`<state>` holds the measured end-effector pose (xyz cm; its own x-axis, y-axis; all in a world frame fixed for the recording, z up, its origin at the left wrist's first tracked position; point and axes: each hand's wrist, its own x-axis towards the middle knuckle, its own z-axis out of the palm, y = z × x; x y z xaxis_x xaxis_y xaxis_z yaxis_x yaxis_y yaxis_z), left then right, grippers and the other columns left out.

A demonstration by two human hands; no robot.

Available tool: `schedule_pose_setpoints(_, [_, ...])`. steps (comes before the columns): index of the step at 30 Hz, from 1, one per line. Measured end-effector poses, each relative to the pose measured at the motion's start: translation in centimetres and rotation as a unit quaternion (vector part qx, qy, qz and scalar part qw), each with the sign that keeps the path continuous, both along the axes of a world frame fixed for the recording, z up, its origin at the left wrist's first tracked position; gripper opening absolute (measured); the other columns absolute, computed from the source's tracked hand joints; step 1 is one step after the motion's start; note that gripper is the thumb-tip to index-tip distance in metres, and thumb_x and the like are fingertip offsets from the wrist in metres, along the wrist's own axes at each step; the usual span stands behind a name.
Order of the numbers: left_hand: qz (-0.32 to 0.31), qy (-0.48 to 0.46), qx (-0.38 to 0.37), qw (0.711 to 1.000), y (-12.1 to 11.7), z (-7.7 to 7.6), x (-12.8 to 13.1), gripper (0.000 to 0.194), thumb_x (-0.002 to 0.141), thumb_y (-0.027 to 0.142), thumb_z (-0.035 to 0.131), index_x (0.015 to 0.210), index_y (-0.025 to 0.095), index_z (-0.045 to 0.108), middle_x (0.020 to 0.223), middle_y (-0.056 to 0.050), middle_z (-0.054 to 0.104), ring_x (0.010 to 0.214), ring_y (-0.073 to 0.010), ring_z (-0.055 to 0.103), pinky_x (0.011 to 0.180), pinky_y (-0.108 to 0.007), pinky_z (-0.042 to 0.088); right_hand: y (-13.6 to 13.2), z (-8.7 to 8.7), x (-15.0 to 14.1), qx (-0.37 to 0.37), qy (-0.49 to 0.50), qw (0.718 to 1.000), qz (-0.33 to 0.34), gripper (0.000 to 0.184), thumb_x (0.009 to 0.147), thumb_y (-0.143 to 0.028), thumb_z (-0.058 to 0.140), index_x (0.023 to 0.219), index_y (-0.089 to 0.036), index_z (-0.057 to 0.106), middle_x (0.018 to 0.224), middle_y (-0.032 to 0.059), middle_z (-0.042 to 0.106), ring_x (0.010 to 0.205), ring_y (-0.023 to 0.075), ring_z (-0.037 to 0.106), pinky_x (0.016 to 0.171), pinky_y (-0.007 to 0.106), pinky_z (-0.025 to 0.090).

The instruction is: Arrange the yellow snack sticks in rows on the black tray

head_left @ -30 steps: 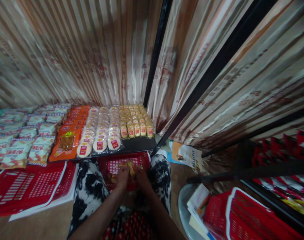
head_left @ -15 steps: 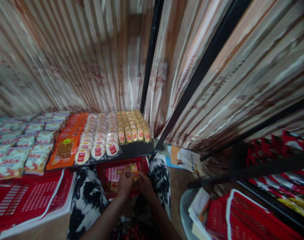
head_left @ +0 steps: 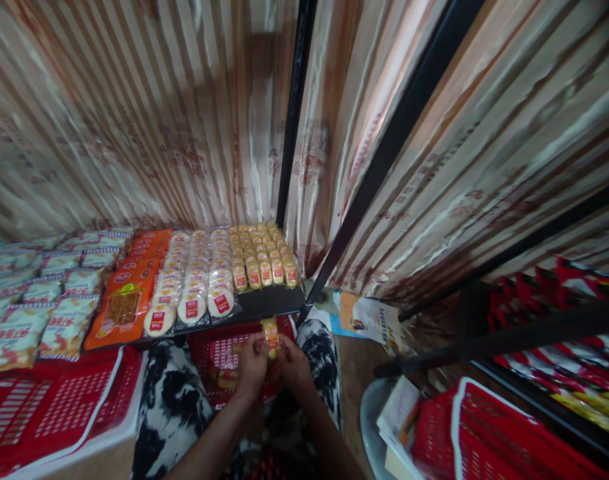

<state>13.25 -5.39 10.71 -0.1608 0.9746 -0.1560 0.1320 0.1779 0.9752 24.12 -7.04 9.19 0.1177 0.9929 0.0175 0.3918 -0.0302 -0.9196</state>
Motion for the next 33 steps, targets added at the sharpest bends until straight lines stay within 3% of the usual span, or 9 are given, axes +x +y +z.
schedule_pose_setpoints(5, [-0.006,-0.018,0.000,1.000,0.5,0.3,0.4,0.024,0.069,0.035,0.051,0.082,0.017,0.059,0.079,-0.007,0.067,0.073,-0.0194,0.062,0.071,-0.034,0.048,0.6,0.3,0.4,0.021,-0.091,0.995,-0.033,0.039,0.079,-0.025,0.038,0.108,-0.015,0.062,0.106,0.0102,0.066,0.099,0.0199,0.061,0.090,0.035,0.047])
schedule_pose_setpoints(10, [-0.006,-0.039,0.003,0.999,0.8,-0.4,0.7,0.028,0.072,0.032,0.052,0.095,0.017,0.057,0.086,-0.008,0.067,0.077,-0.0182,0.063,0.073,-0.032,0.048,0.8,0.8,0.6,0.038,-0.161,0.984,-0.070,0.039,0.081,-0.025,0.039,0.110,-0.015,0.063,0.101,0.0111,0.064,0.098,0.0211,0.058,0.089,0.036,0.046])
schedule_pose_setpoints(15, [-0.007,-0.037,0.012,0.999,1.5,-0.8,0.9,0.025,0.073,0.032,0.053,0.093,0.018,0.057,0.086,-0.007,0.067,0.079,-0.0179,0.063,0.075,-0.032,0.048,1.2,1.3,0.8,0.027,-0.151,0.987,-0.053,0.040,0.082,-0.024,0.038,0.114,-0.016,0.061,0.100,0.0094,0.064,0.095,0.0195,0.058,0.087,0.033,0.047])
schedule_pose_setpoints(23, [-0.001,-0.042,0.026,0.999,2.7,0.7,1.9,0.021,0.073,0.029,0.052,0.090,0.018,0.056,0.084,-0.006,0.067,0.078,-0.0171,0.063,0.076,-0.031,0.048,2.3,1.7,1.2,0.036,-0.151,0.986,-0.062,0.040,0.083,-0.023,0.037,0.116,-0.016,0.059,0.100,0.0096,0.064,0.094,0.0191,0.059,0.086,0.033,0.047])
schedule_pose_setpoints(33, [-0.015,-0.030,0.022,0.999,4.5,0.9,2.9,0.022,0.075,0.026,0.049,0.095,0.017,0.053,0.090,-0.007,0.065,0.083,-0.0165,0.062,0.080,-0.032,0.047,3.6,2.2,1.3,0.051,-0.120,0.988,-0.081,0.040,0.080,-0.022,0.040,0.117,-0.016,0.056,0.109,0.0119,0.059,0.100,0.0212,0.056,0.091,0.036,0.045])
